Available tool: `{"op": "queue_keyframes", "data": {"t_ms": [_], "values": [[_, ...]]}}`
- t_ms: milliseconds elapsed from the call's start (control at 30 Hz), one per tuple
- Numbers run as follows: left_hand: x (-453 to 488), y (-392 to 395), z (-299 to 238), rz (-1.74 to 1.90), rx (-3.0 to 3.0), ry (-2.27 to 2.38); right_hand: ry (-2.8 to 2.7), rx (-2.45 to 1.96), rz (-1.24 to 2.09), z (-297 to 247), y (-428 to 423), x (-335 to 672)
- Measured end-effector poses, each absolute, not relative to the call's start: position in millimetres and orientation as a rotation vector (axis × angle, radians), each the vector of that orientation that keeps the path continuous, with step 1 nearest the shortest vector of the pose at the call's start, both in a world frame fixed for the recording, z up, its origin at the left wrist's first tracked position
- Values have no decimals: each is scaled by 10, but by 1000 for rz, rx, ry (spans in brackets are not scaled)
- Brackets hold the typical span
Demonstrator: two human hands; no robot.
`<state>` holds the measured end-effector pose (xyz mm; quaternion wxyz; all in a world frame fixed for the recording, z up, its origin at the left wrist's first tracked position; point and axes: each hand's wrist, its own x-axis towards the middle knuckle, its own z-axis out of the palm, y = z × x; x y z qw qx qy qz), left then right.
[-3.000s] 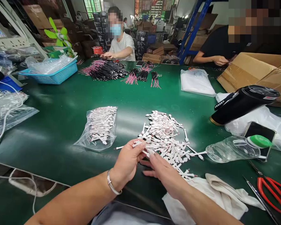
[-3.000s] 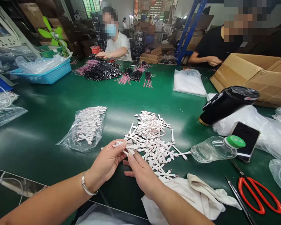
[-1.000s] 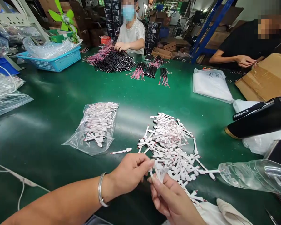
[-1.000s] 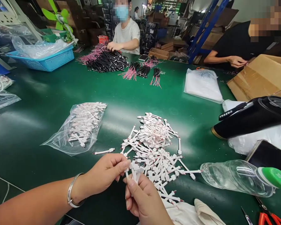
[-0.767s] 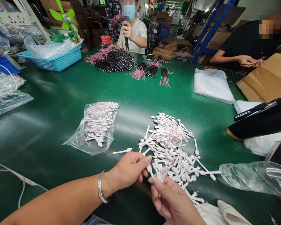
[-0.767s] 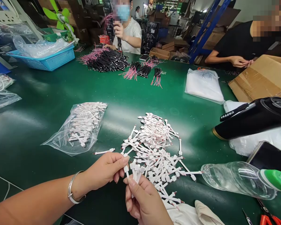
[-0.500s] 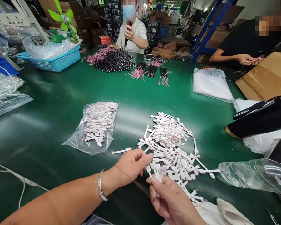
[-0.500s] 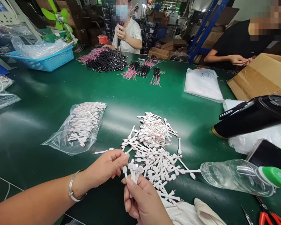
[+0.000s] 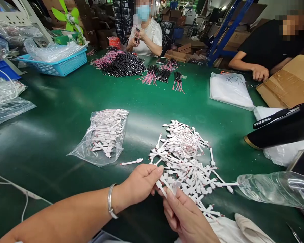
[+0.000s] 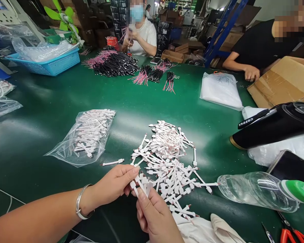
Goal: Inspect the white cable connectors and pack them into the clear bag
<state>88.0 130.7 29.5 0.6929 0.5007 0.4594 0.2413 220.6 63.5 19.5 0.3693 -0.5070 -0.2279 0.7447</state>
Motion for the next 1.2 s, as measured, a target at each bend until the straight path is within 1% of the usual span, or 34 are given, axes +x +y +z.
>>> {"op": "queue_keyframes", "data": {"t_ms": [200, 367, 700, 867, 1033, 1200], "values": [[865, 1300, 317, 600, 994, 986, -627, -1284, 1928, 186, 628, 2201], [849, 1295, 288, 662, 1001, 1016, -553, -1259, 1908, 133, 643, 2216], [831, 1294, 328, 645, 1146, 997, -432, -1200, 1934, 110, 659, 2260], [832, 1315, 293, 628, 1175, 1062, -485, -1194, 1982, 86, 678, 2262], [829, 1334, 284, 594, 1147, 1089, -561, -1255, 1944, 100, 671, 2259], [843, 1312, 302, 521, 1262, 986, -625, -1255, 1912, 130, 655, 2263]]}}
